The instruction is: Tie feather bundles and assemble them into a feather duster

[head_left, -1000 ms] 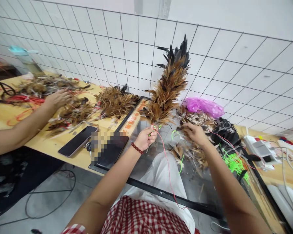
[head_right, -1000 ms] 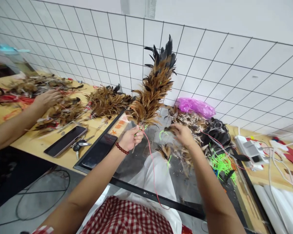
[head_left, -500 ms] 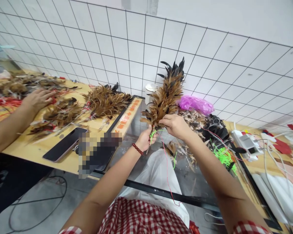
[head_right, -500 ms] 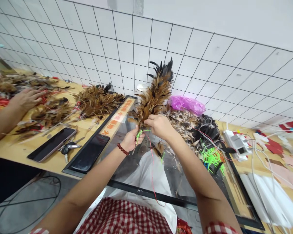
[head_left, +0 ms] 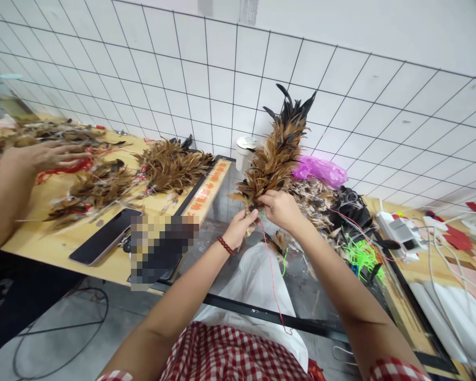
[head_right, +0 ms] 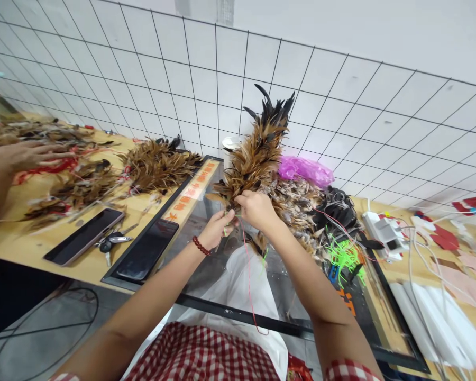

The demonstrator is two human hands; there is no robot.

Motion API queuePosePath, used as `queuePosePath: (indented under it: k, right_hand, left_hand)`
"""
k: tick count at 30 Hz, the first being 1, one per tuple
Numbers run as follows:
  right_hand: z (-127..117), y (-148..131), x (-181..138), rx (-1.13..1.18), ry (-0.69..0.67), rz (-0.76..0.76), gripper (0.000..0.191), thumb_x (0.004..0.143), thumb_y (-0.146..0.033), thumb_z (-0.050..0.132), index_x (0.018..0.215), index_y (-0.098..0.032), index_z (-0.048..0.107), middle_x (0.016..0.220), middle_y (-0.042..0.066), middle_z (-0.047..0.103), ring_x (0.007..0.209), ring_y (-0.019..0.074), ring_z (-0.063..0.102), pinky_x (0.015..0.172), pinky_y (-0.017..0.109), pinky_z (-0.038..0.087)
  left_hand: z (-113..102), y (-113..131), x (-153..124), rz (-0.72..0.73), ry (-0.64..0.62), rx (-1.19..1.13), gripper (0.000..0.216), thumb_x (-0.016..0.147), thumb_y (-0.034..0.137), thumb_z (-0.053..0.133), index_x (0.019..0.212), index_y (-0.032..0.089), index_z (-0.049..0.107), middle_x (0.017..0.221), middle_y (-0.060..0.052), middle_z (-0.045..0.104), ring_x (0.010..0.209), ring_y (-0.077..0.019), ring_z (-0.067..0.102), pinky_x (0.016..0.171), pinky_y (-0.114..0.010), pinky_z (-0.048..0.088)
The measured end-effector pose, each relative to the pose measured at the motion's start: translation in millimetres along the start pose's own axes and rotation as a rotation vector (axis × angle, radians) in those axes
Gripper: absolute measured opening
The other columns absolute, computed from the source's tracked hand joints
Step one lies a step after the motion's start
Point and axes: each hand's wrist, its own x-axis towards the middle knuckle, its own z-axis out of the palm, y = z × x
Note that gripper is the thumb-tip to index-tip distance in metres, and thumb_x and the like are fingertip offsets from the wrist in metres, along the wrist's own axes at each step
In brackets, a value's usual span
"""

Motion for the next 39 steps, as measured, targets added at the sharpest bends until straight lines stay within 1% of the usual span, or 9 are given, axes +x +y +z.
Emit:
queuePosePath:
  k: [7, 12, 16, 18, 20, 23, 29, 33, 39]
  right_hand:
    - [2.5, 0.8, -1.6, 0.059, 0.021, 0.035, 0.030, 0.087, -0.017, 0.043, 0.103, -0.019, 0.068, 0.092, 0.009, 0.066, 0.086, 0.0195, 0.061, 0.078, 0.028, 0.043]
    - [34.0, 1.0, -20.5, 0.633, 0.330, 0.360, 0.040, 0.087, -0.037, 0.051, 0.122, -0.017, 0.052, 0.108, 0.012, 0.061, 0.093, 0.0205, 0.059, 0.085, 0.034, 0.047]
    - [63.7, -16.9, -42.1, 1.309, -0.063, 0.557, 0.048, 0.079, -0.045, 0.062, 0.117, -0.018, 0.052, 0.092, 0.007, 0.063, 0.076, 0.0157, 0.060, 0.070, 0.030, 0.051]
    - [64.7, -22.9, -47.2, 1.451, -0.242, 0.562, 0.045, 0.079, -0.051, 0.060, 0.109, -0.018, 0.057, 0.074, 0.002, 0.060, 0.059, 0.0118, 0.054, 0.056, 0.025, 0.046]
    - [53.9, -21.9, -46.1, 1.350, -0.185, 0.544, 0.041, 0.083, -0.054, 0.052, 0.096, -0.016, 0.063, 0.061, -0.002, 0.053, 0.049, 0.0098, 0.045, 0.050, 0.023, 0.038]
    - [22.8, -13.4, -36.3, 0.851, 0.008, 0.355, 0.033, 0.088, -0.044, 0.048, 0.084, -0.018, 0.067, 0.065, 0.001, 0.059, 0.059, 0.0121, 0.051, 0.058, 0.024, 0.038]
    - [-31.0, -17.3, -5.4, -0.044, -0.092, -0.113, 0.027, 0.092, -0.029, 0.042, 0.096, -0.020, 0.068, 0.092, 0.008, 0.064, 0.079, 0.0168, 0.058, 0.060, 0.025, 0.033]
    - [-36.8, -20.6, 22.6, -0.144, -0.176, -0.258, 0.021, 0.088, -0.026, 0.049, 0.090, -0.018, 0.069, 0.093, 0.009, 0.063, 0.076, 0.0164, 0.057, 0.056, 0.026, 0.028]
    - [-24.9, -12.2, 50.8, -0.058, -0.230, -0.156, 0.021, 0.085, -0.026, 0.052, 0.089, -0.024, 0.073, 0.092, 0.005, 0.068, 0.075, 0.0169, 0.059, 0.057, 0.025, 0.031]
  left_hand:
    - [-1.3, -3.1, 2.1, -0.042, 0.024, -0.069, 0.049, 0.065, 0.054, 0.074, 0.076, 0.018, 0.042, 0.057, 0.006, 0.045, 0.038, -0.0003, 0.028, 0.038, -0.015, 0.008]
    - [-2.7, 2.6, 0.2, 0.013, 0.083, -0.048, 0.047, 0.067, 0.051, 0.073, 0.077, 0.019, 0.041, 0.056, 0.008, 0.039, 0.039, -0.0011, 0.027, 0.037, -0.015, 0.010]
    - [-4.5, 10.4, -1.3, 0.053, 0.138, 0.016, 0.036, 0.073, 0.043, 0.070, 0.077, 0.018, 0.044, 0.055, 0.008, 0.040, 0.040, -0.0020, 0.028, 0.038, -0.016, 0.012]
    - [-7.0, 13.1, -0.7, 0.101, 0.174, 0.088, 0.028, 0.076, 0.037, 0.068, 0.076, 0.018, 0.047, 0.056, 0.006, 0.042, 0.042, -0.0032, 0.032, 0.040, -0.016, 0.017]
    - [-10.8, 15.2, 0.8, 0.168, 0.214, 0.193, 0.022, 0.077, 0.031, 0.066, 0.074, 0.017, 0.050, 0.059, 0.005, 0.046, 0.047, -0.0052, 0.038, 0.044, -0.016, 0.024]
    - [-16.3, 18.3, 3.0, 0.254, 0.273, 0.371, 0.020, 0.078, 0.022, 0.064, 0.066, 0.017, 0.049, 0.060, 0.002, 0.049, 0.053, -0.0085, 0.042, 0.049, -0.018, 0.027]
    - [-14.7, 19.3, -1.0, 0.334, 0.271, 0.606, 0.025, 0.073, 0.008, 0.064, 0.058, 0.020, 0.047, 0.055, 0.001, 0.042, 0.056, -0.0147, 0.041, 0.055, -0.023, 0.025]
    - [-6.6, 17.5, -14.8, 0.302, 0.198, 0.970, 0.017, 0.077, 0.016, 0.063, 0.070, 0.022, 0.048, 0.056, 0.001, 0.040, 0.057, -0.0197, 0.049, 0.059, -0.027, 0.030]
    - [-0.7, 24.2, -34.9, 0.502, 0.123, 1.291, 0.012, 0.084, 0.026, 0.055, 0.076, 0.020, 0.047, 0.063, -0.003, 0.044, 0.064, -0.0238, 0.058, 0.063, -0.029, 0.037]
